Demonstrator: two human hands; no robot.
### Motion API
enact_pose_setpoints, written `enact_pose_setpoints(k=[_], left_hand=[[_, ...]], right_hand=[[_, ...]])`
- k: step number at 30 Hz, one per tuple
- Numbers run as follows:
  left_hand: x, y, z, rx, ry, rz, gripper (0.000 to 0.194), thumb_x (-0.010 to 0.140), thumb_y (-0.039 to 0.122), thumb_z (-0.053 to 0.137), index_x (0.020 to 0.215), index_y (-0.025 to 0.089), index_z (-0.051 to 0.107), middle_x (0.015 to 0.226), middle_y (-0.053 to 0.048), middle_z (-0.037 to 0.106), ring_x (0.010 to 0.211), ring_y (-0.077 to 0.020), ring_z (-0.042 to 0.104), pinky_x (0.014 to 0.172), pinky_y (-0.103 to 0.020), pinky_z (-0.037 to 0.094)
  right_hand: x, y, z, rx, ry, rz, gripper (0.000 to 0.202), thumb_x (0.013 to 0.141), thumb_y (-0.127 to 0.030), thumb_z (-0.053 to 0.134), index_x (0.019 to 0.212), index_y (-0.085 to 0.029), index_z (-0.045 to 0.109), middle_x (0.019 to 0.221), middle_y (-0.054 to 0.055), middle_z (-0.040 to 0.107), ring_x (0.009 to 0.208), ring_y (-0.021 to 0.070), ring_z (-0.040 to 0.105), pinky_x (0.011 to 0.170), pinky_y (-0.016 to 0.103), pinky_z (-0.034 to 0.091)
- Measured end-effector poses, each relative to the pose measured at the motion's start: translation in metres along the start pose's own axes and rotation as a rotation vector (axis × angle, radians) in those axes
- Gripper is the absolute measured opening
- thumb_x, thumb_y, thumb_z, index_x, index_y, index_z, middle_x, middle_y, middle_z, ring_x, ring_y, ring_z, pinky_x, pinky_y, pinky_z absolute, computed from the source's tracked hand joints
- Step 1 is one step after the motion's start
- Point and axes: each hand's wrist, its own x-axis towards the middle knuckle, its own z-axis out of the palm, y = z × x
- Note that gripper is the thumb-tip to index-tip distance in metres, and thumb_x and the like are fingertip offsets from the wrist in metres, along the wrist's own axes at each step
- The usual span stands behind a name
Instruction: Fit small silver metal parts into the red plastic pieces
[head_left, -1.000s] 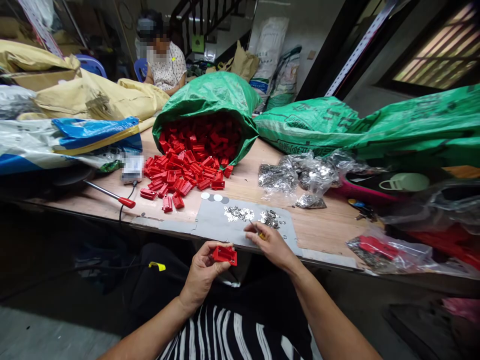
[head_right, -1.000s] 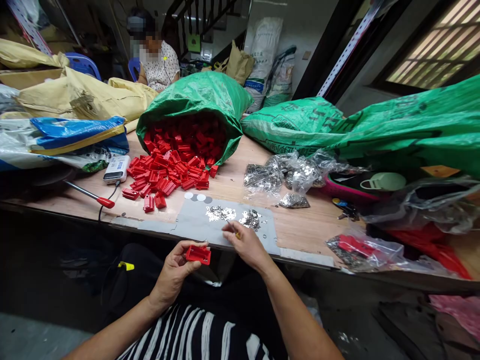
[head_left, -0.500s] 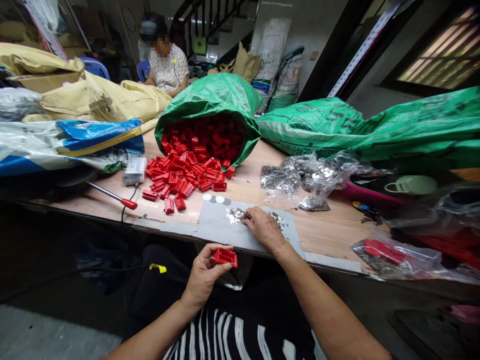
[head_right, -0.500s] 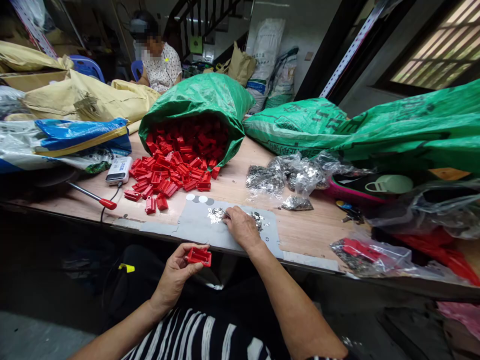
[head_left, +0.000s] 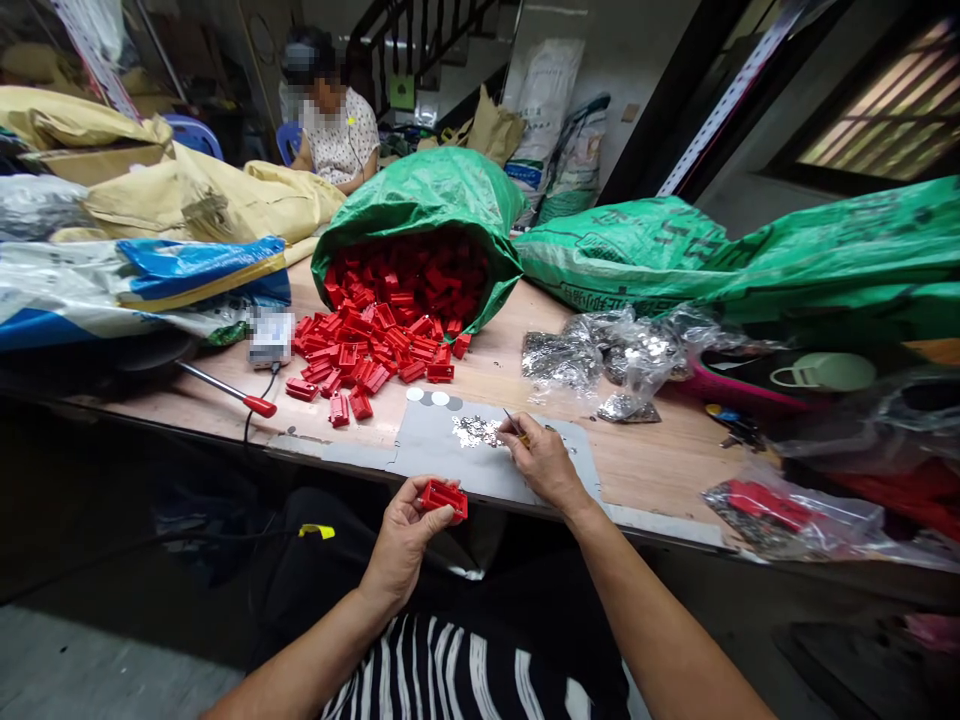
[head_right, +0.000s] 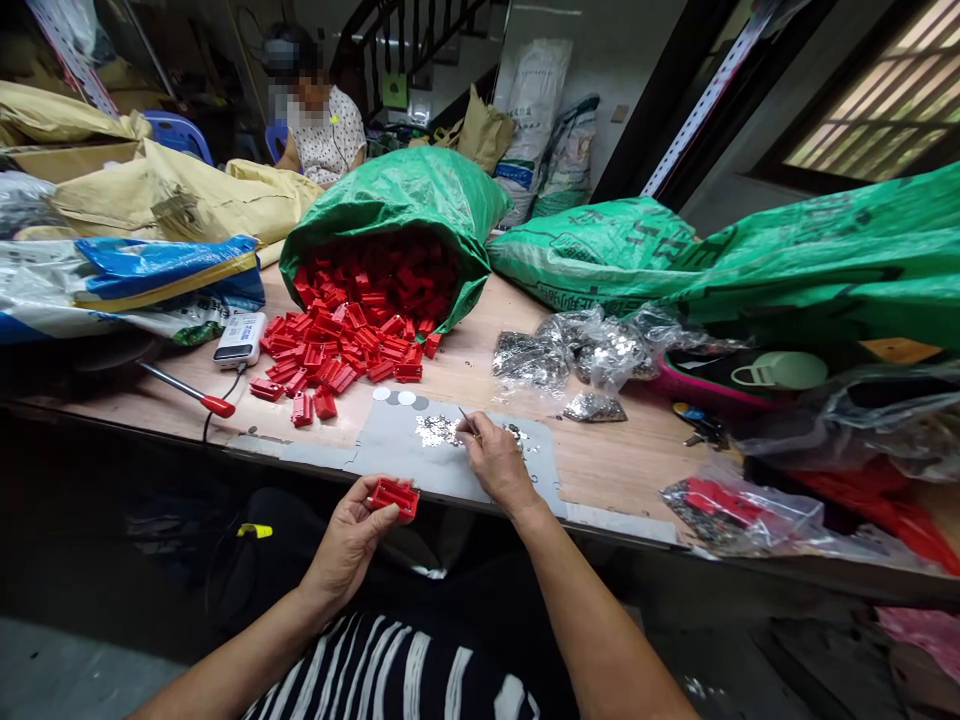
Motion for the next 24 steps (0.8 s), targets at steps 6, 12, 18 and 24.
enact_pose_setpoints(k=[6,12,18,24], left_hand=[[0.003,0.008,0.004,-0.037,0.028,0.005,0.048,0.070,0.023,0.077,0.116,0.021,0.061,0.093,-0.002,0.069,0.085,-0.0139,0.065,0.079,-0.027,0.053],[0.003,0.014,0.007,-0.110,-0.025,-0.008,0.052,0.072,0.023,0.076,0.121,0.023,0.060,0.093,-0.001,0.068,0.084,-0.0123,0.064,0.080,-0.025,0.052],[0.002,0.018,0.008,-0.152,-0.038,-0.036,0.049,0.073,0.021,0.075,0.120,0.023,0.062,0.098,-0.003,0.069,0.088,-0.0137,0.065,0.081,-0.025,0.050],[0.003,0.018,0.008,-0.123,-0.049,-0.029,0.046,0.073,0.023,0.075,0.117,0.024,0.064,0.098,-0.002,0.069,0.089,-0.0145,0.064,0.082,-0.026,0.049]], right_hand=[[-0.028,-0.027,0.007,0.374,-0.206,0.024,0.013,0.088,-0.032,0.055,0.086,-0.020,0.057,0.082,0.001,0.062,0.059,0.0124,0.055,0.060,0.025,0.045],[-0.042,-0.042,0.012,0.375,-0.225,-0.086,0.012,0.086,-0.029,0.061,0.078,-0.019,0.061,0.079,0.001,0.058,0.073,0.0153,0.052,0.069,0.027,0.042],[-0.045,-0.034,0.013,0.401,-0.354,-0.142,0.011,0.088,-0.028,0.060,0.081,-0.020,0.062,0.081,0.002,0.058,0.076,0.0164,0.054,0.071,0.028,0.043],[-0.049,-0.034,0.012,0.383,-0.372,-0.203,0.006,0.087,-0.023,0.061,0.092,-0.022,0.063,0.088,0.003,0.062,0.080,0.0170,0.057,0.073,0.029,0.044]])
